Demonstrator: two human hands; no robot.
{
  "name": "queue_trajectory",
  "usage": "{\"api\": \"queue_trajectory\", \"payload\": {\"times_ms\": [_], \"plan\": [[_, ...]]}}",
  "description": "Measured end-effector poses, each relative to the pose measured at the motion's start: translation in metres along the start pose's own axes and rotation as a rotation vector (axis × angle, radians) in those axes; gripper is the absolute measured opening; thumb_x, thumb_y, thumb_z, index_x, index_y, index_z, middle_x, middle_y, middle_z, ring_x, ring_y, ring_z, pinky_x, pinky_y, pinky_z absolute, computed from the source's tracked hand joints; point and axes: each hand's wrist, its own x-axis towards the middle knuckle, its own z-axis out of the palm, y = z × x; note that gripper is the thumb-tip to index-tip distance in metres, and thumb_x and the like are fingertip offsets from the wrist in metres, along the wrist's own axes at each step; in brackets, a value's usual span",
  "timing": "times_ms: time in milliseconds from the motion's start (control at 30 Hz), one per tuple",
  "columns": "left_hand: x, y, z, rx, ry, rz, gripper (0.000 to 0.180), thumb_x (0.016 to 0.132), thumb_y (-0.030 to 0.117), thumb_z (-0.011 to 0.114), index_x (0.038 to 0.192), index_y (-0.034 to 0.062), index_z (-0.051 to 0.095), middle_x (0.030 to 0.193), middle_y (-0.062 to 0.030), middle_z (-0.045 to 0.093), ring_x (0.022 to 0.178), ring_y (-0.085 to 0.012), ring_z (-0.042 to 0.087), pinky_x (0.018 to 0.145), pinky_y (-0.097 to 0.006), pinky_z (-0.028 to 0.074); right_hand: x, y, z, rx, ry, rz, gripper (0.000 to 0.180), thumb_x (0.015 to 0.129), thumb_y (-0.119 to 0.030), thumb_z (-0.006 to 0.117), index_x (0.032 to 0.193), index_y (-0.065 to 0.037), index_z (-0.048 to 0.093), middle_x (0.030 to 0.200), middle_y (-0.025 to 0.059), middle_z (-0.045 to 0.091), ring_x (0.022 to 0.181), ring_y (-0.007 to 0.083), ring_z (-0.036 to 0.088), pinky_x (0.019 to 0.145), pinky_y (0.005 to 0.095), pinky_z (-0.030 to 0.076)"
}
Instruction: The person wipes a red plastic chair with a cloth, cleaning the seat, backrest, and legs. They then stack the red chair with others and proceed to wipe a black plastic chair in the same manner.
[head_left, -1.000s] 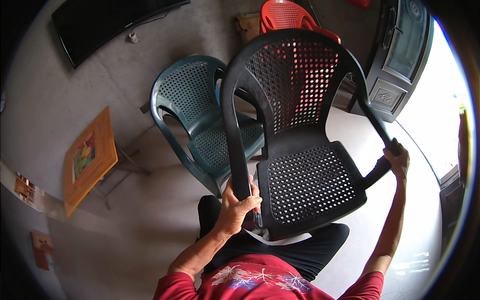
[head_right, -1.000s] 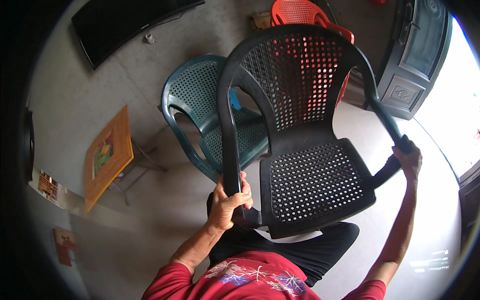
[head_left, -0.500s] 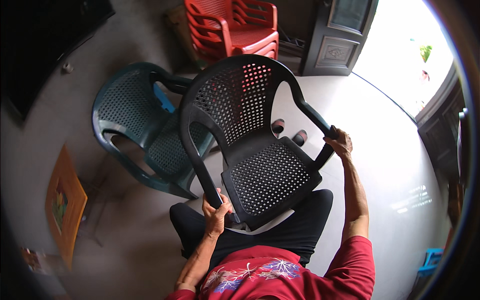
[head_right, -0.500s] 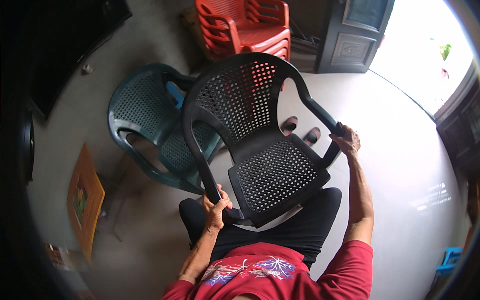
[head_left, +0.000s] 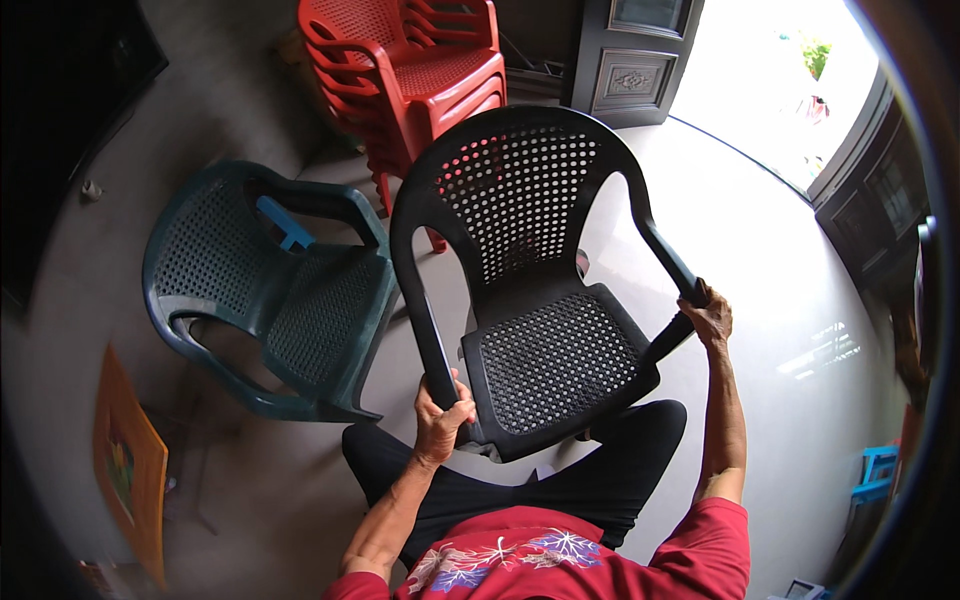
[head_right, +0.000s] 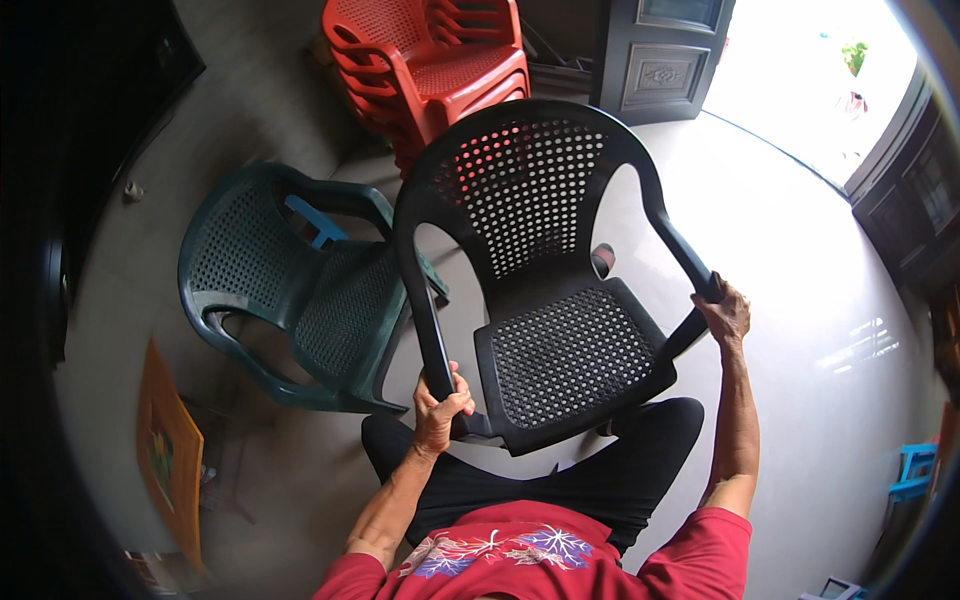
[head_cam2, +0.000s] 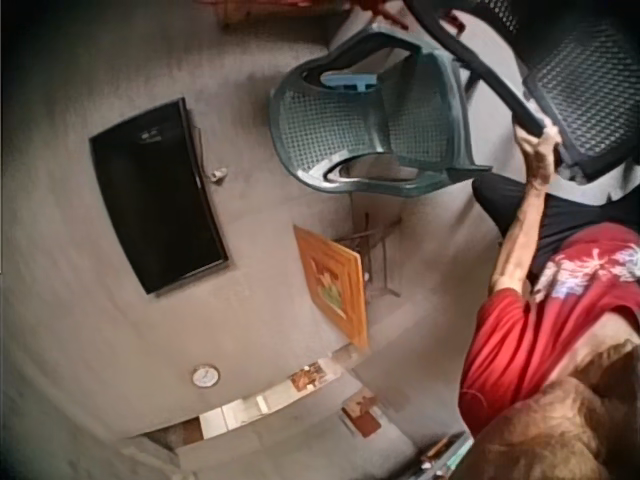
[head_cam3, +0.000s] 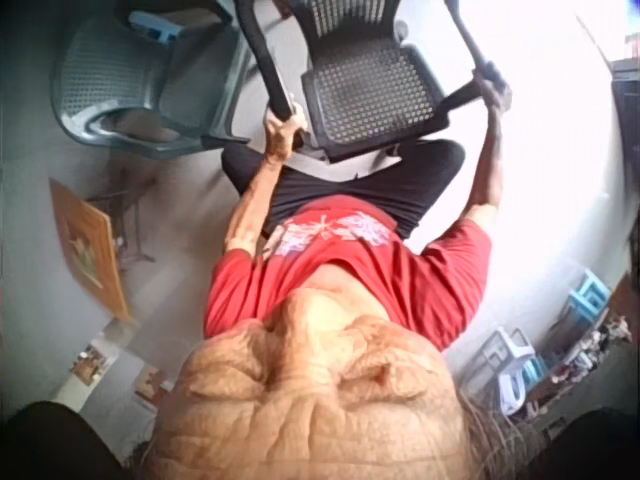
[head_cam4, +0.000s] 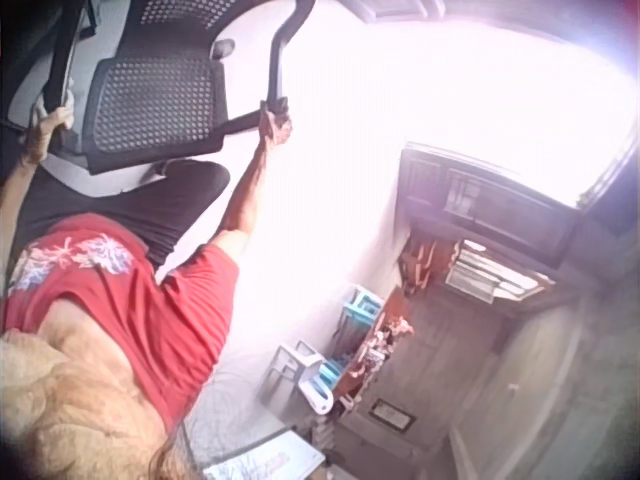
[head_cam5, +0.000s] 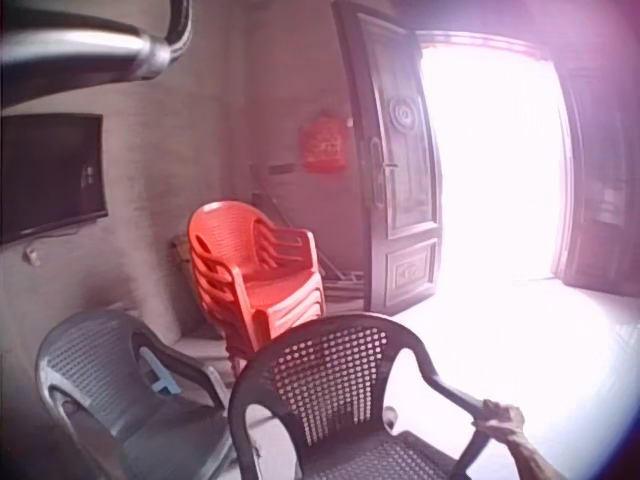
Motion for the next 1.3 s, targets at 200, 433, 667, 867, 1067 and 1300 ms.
{"api": "queue_trajectory", "payload": {"times_ms": [200, 433, 667, 867, 1067, 1300], "plan": [[0.048, 0.005, 0.005, 0.078, -0.12, -0.088, 0.043, 0.074, 0.003, 0.064, 0.111, -0.0018, 0.042, 0.077, -0.0061, 0.052, 0.059, -0.0129, 0.053, 0.057, -0.027, 0.049, -0.018, 0.017, 0.001, 0.072, 0.113, 0.155, 0.053, 0.061, -0.03, 0.078, 0.108, -0.009, 0.068, 0.088, 0.0086, 0.071, 0.08, 0.0194, 0.068, 0.075, 0.0331, 0.052], [0.079, -0.01, -0.007, 0.051, -0.122, -0.115, 0.042, 0.074, 0.004, 0.064, 0.11, -0.0028, 0.043, 0.076, -0.0068, 0.052, 0.057, -0.0133, 0.053, 0.057, -0.028, 0.049, -0.016, 0.018, 0.021, -0.026, 0.079, 0.159, 0.066, 0.06, -0.038, 0.075, 0.12, -0.013, 0.063, 0.101, 0.0133, 0.069, 0.09, 0.0251, 0.067, 0.086, 0.0368, 0.049], [0.056, 0.018, -0.025, 0.001, -0.043, -0.088, 0.038, 0.075, 0.0, 0.061, 0.109, -0.0009, 0.043, 0.075, -0.006, 0.051, 0.054, -0.0125, 0.05, 0.054, -0.028, 0.047, -0.026, -0.045, -0.009, -0.099, 0.118, 0.183, 0.063, 0.065, -0.041, 0.075, 0.123, -0.022, 0.06, 0.104, 0.0057, 0.069, 0.093, 0.0241, 0.061, 0.092, 0.0381, 0.039], [0.023, 0.061, -0.024, -0.053, -0.028, -0.11, 0.039, 0.075, 0.0, 0.058, 0.111, -0.0019, 0.041, 0.075, -0.0072, 0.05, 0.057, -0.0135, 0.05, 0.057, -0.029, 0.048, -0.042, -0.091, -0.047, -0.098, 0.183, 0.263, 0.053, 0.066, -0.032, 0.077, 0.117, -0.029, 0.063, 0.101, 0.0042, 0.064, 0.099, 0.0246, 0.054, 0.092, 0.0376, 0.034], [-0.018, 0.044, -0.009, -0.077, 0.026, -0.03, 0.042, 0.076, -0.001, 0.057, 0.114, -0.0024, 0.039, 0.077, -0.0078, 0.05, 0.057, -0.0136, 0.049, 0.057, -0.029, 0.047, -0.042, -0.09, -0.055, -0.035, 0.2, 0.205, 0.052, 0.065, -0.034, 0.079, 0.115, -0.026, 0.065, 0.104, 0.0038, 0.064, 0.101, 0.0307, 0.05, 0.09, 0.0404, 0.042], [-0.069, -0.011, -0.011, -0.035, 0.07, 0.024, 0.043, 0.077, 0.001, 0.059, 0.115, 0.0002, 0.04, 0.08, -0.0075, 0.054, 0.065, -0.017, 0.054, 0.073, -0.036, 0.05, -0.053, -0.071, -0.018, -0.001, 0.391, 0.02, 0.05, 0.068, -0.027, 0.077, 0.116, -0.022, 0.061, 0.106, 0.009, 0.06, 0.1, 0.0305, 0.051, 0.089, 0.0404, 0.038]]}}
